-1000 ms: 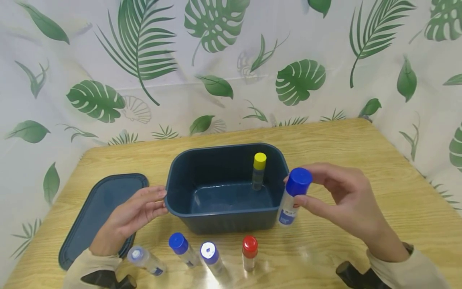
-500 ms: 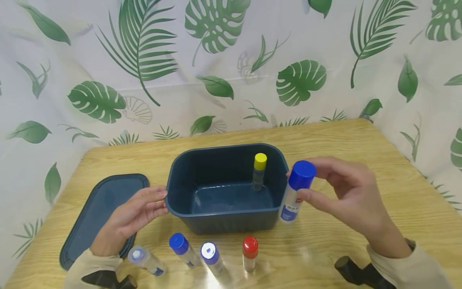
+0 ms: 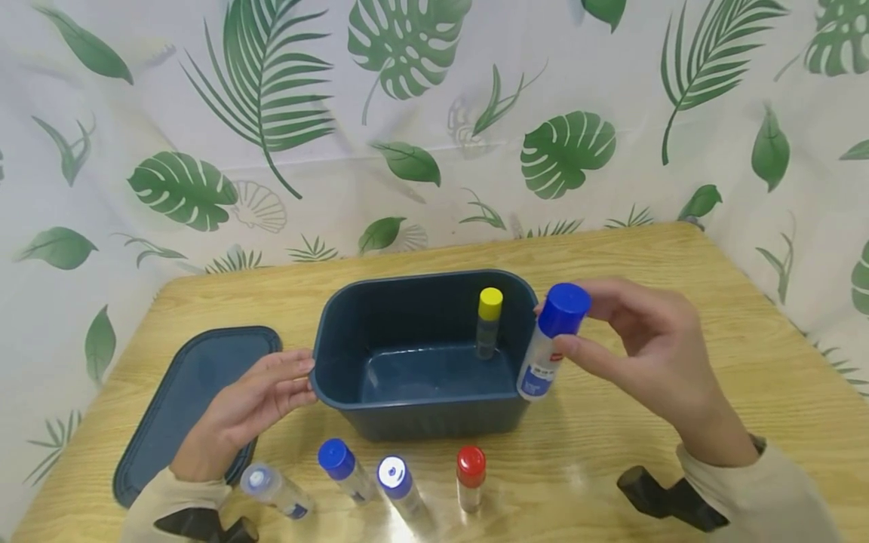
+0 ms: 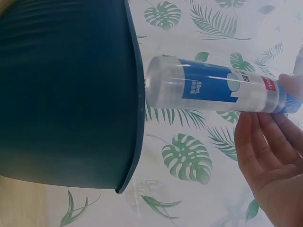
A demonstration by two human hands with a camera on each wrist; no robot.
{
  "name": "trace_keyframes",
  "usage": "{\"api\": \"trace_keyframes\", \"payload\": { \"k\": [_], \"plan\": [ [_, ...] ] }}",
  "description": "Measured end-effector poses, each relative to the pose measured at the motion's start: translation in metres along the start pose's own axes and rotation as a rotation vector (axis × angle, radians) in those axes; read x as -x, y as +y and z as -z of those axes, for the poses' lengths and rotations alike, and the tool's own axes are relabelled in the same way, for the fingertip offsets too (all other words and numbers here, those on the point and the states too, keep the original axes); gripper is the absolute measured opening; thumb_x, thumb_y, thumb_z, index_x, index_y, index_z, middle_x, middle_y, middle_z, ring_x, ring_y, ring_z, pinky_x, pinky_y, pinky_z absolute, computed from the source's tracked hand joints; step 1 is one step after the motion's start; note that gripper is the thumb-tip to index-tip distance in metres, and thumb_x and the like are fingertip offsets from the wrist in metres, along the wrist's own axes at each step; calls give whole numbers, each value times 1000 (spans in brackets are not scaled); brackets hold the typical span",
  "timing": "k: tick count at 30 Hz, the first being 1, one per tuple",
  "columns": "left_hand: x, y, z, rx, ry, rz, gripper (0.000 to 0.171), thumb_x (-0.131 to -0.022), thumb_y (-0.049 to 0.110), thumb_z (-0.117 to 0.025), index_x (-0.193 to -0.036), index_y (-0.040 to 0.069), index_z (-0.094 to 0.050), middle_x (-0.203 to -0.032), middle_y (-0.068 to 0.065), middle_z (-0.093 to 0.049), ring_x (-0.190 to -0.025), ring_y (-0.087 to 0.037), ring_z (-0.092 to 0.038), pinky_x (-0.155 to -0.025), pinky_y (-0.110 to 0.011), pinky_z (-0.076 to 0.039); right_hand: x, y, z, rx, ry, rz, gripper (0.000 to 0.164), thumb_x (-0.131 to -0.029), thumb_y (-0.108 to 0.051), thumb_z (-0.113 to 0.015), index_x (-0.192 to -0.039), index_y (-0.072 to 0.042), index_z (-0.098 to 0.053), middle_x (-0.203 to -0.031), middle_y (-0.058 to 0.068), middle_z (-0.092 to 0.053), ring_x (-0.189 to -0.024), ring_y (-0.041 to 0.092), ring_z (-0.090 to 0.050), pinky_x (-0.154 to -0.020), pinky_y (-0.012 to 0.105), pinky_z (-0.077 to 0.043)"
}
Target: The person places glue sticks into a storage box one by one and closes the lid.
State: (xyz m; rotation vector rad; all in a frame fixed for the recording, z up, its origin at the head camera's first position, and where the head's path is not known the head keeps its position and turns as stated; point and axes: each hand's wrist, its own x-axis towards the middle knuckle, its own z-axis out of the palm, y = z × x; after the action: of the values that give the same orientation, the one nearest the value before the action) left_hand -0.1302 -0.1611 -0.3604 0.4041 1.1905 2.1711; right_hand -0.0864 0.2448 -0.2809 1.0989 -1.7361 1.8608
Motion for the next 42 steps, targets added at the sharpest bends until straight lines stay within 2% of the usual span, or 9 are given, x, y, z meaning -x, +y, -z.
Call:
{"api": "trace_keyframes", "payload": {
  "k": [15, 21, 28, 42],
  "plan": [
    [0, 0, 0, -3, -24, -22, 23, -102, 0, -42, -105, 3, -65, -91, -4, -65, -84, -11, -63, -81, -24, -56, -9, 9, 2, 47, 22, -30, 31, -76, 22, -68, -105, 23, -58, -102, 21, -69, -88, 24, -69, -78, 23, -56],
    [-1, 0, 0, 3, -28, -29, 24, -102, 0, -42, -104, 4, -65, -91, -4, -65, -83, -11, -63, -81, -24, -56, -11, 12, 3, 39, 22, -8, 32, -75, 21, -69, -105, 24, -57, -100, 20, -69, -90, 24, -69, -79, 23, -56],
    [-3, -1, 1, 14, -27, -24, 23, -102, 1, -43, -105, 4, -66, -92, -4, -65, -84, -11, -64, -81, -24, -56, -10, 19, 4, 7, -17, 22, 33, -75, 19, -72, -103, 25, -56, -101, 20, -69, -87, 23, -69, -79, 23, -56],
    [-2, -2, 1, 43, -39, -24, 23, -101, 0, -44, -105, 4, -66, -92, -4, -67, -84, -12, -64, -82, -25, -56, -8, 27, 8, 95, -53, -42, 36, -71, 23, -70, -106, 19, -60, -99, 16, -71, -81, 19, -70, -79, 20, -55]
  ]
}}
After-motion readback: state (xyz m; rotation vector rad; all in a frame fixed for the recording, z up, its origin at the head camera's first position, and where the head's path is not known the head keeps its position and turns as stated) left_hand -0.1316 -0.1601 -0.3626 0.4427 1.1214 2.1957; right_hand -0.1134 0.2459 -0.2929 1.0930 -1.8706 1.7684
